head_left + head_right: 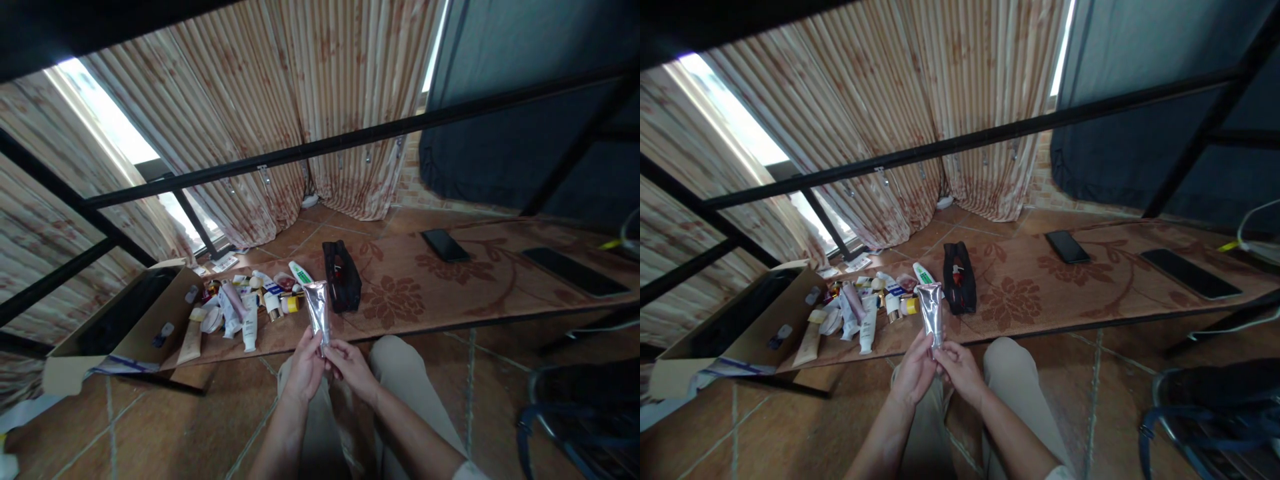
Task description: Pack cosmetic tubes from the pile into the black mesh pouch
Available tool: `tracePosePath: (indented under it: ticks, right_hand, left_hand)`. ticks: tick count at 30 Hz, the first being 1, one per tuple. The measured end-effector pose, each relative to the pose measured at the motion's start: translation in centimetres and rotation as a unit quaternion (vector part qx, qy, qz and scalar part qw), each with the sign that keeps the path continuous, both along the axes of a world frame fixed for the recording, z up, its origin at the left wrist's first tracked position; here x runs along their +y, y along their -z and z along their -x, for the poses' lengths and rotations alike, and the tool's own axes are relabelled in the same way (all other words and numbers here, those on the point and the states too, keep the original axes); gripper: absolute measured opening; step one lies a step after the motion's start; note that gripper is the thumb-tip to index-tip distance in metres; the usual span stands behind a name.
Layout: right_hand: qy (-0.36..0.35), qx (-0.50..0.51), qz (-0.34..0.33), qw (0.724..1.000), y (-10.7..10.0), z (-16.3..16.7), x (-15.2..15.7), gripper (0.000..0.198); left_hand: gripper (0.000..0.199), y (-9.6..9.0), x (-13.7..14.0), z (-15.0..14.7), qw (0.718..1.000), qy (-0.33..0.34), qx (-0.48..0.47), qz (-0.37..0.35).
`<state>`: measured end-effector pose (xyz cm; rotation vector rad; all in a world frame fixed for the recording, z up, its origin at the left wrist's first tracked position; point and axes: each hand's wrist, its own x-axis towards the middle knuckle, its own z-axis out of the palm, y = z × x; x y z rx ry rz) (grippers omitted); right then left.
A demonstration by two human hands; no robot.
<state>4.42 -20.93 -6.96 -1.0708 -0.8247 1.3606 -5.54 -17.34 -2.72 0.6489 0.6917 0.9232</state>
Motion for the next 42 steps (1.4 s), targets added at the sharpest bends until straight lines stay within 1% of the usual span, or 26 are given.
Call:
tracePosePath:
  ticks: [4, 9, 15, 24, 33, 42]
  right_hand:
    - [0.0, -0.003, 0.0, 1.0, 0.06, -0.05, -0.06, 0.044]
    - [-0.003, -0.009, -0.001, 1.0, 0.29, -0.15, -0.02, 0.043]
    - [-0.004, -0.013, 0.0, 1.0, 0.35, -0.19, 0.05, 0.042]
    - [-0.005, -0.021, 0.006, 1.0, 0.7, -0.18, 0.2, 0.043]
    - [-0.009, -0.026, 0.005, 1.0, 0.69, -0.29, 0.18, 0.043]
    - [-0.012, -0.025, 0.005, 1.0, 0.61, -0.31, 0.15, 0.044]
  left_hand:
    - [0.034, -0.05, 0.02, -0.02, 1.0, 0.008, -0.006, 0.01]
    - [0.031, 0.28, 0.01, 0.06, 1.0, -0.002, -0.012, 0.024]
    - [0.028, 0.66, 0.09, 0.18, 1.0, 0.008, -0.023, 0.017]
    - [0.027, 0.27, 0.02, 0.04, 1.0, 0.007, -0.019, 0.022]
    - [0.032, 0.14, 0.0, 0.03, 0.999, 0.011, -0.01, 0.033]
    - [0.029, 0.18, 0.01, 0.01, 0.999, 0.007, -0.022, 0.039]
